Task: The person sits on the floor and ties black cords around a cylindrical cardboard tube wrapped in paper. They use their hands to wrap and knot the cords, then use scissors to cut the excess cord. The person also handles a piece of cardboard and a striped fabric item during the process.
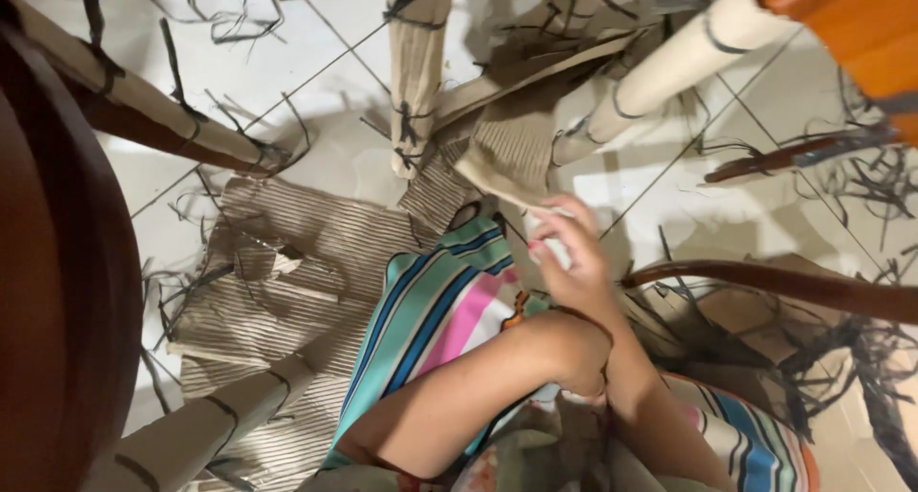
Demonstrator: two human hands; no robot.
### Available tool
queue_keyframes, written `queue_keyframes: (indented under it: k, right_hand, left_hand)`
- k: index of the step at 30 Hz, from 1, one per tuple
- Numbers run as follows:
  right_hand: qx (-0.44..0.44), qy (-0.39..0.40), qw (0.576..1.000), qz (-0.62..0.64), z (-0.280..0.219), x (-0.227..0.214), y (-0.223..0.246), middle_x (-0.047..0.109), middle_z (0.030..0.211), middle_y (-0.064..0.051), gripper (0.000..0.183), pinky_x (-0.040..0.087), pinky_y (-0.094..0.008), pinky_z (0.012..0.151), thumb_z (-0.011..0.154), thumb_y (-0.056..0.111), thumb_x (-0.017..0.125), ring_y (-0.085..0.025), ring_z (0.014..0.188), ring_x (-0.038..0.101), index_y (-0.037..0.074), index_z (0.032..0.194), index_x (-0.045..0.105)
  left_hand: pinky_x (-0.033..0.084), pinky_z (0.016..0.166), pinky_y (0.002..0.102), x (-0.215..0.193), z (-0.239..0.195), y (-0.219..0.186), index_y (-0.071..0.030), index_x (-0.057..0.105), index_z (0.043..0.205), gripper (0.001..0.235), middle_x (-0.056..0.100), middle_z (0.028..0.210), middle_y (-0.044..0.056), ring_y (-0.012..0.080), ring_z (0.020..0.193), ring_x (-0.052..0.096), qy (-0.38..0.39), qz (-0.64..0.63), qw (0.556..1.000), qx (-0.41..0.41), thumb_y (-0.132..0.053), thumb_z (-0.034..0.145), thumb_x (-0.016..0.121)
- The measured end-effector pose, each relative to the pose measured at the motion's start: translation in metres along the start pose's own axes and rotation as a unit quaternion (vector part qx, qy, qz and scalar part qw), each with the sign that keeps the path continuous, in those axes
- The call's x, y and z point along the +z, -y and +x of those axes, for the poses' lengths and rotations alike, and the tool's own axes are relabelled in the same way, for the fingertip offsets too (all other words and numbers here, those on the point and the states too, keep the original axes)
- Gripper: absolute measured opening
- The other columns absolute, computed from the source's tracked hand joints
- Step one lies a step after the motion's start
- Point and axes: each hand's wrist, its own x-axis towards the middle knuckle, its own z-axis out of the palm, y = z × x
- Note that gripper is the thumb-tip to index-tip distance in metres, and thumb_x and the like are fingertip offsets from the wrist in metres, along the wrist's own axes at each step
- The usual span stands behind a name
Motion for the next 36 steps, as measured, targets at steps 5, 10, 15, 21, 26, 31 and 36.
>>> queue_keyframes:
  k: [5,10,15,21,26,31,36]
  right_hand:
    - [0.026,-0.112,0.993,-0.006,-0.021,-0.079,0.059,0.058,0.108,-0.023,0.034,0.051,-0.038,0.084,0.093,0.004,0.065,-0.030,0.084,0.060,-0.013,0.123,0.061]
    - [-0.005,-0.253,0.961,0.109,-0.056,-0.135,0.086,0.069,0.111,-0.008,0.032,0.068,-0.036,0.104,0.099,0.005,0.069,-0.020,0.098,0.074,0.002,0.130,0.062]
    - [-0.016,-0.345,0.933,0.100,-0.087,-0.168,0.101,0.063,0.100,-0.016,0.028,0.068,-0.047,0.099,0.095,0.012,0.074,-0.030,0.094,0.070,0.000,0.117,0.062]
    - [-0.043,-0.350,0.933,0.070,-0.115,-0.195,0.095,0.058,0.123,-0.008,0.019,0.067,-0.027,0.088,0.096,0.013,0.072,-0.017,0.093,0.068,0.001,0.112,0.069]
    - [-0.034,-0.343,0.939,0.019,-0.115,-0.196,0.084,0.061,0.108,-0.020,0.013,0.050,-0.044,0.100,0.085,0.008,0.076,-0.030,0.103,0.061,-0.002,0.092,0.072]
    - [0.009,-0.307,0.951,0.011,-0.117,-0.199,0.077,0.066,0.107,-0.022,0.017,0.050,-0.045,0.098,0.079,0.004,0.082,-0.031,0.100,0.064,-0.004,0.093,0.076]
    - [-0.027,-0.303,0.952,0.023,-0.117,-0.211,0.085,0.065,0.106,-0.027,0.011,0.052,-0.046,0.095,0.084,0.000,0.076,-0.035,0.102,0.066,-0.007,0.092,0.074]
  left_hand:
    - [0.062,0.077,0.048,-0.062,-0.075,-0.038,-0.007,0.076,0.113,0.053,0.079,0.103,0.012,0.0333,0.098,0.076,0.025,0.004,1.000,0.004,-0.049,0.088,0.058]
    - [0.059,0.074,0.045,-0.057,-0.050,-0.018,-0.001,0.076,0.109,0.041,0.075,0.106,0.019,0.0372,0.097,0.073,0.046,0.014,0.996,-0.081,-0.034,0.090,0.060]
    - [0.052,0.086,0.046,-0.072,-0.061,-0.010,-0.019,0.067,0.132,0.044,0.067,0.135,0.007,0.0313,0.119,0.064,-0.029,-0.056,0.993,-0.098,-0.032,0.092,0.056]
    - [0.052,0.099,0.032,-0.092,-0.069,-0.005,-0.012,0.068,0.122,0.033,0.071,0.125,0.007,0.0206,0.113,0.068,-0.388,-0.231,0.873,0.183,0.003,0.094,0.062]
    - [0.047,0.107,0.049,-0.108,-0.046,-0.055,-0.001,0.058,0.135,0.062,0.067,0.126,0.016,0.0332,0.121,0.062,-0.498,-0.255,0.777,0.288,-0.013,0.081,0.087]
    - [0.055,0.094,0.042,-0.106,-0.022,-0.081,-0.002,0.057,0.141,0.072,0.073,0.108,0.013,0.0227,0.101,0.069,-0.526,-0.285,0.744,0.297,-0.014,0.078,0.091]
    - [0.057,0.088,0.040,-0.115,-0.021,-0.107,-0.001,0.061,0.134,0.064,0.075,0.103,0.014,0.0232,0.093,0.072,-0.515,-0.324,0.725,0.323,-0.018,0.079,0.090]
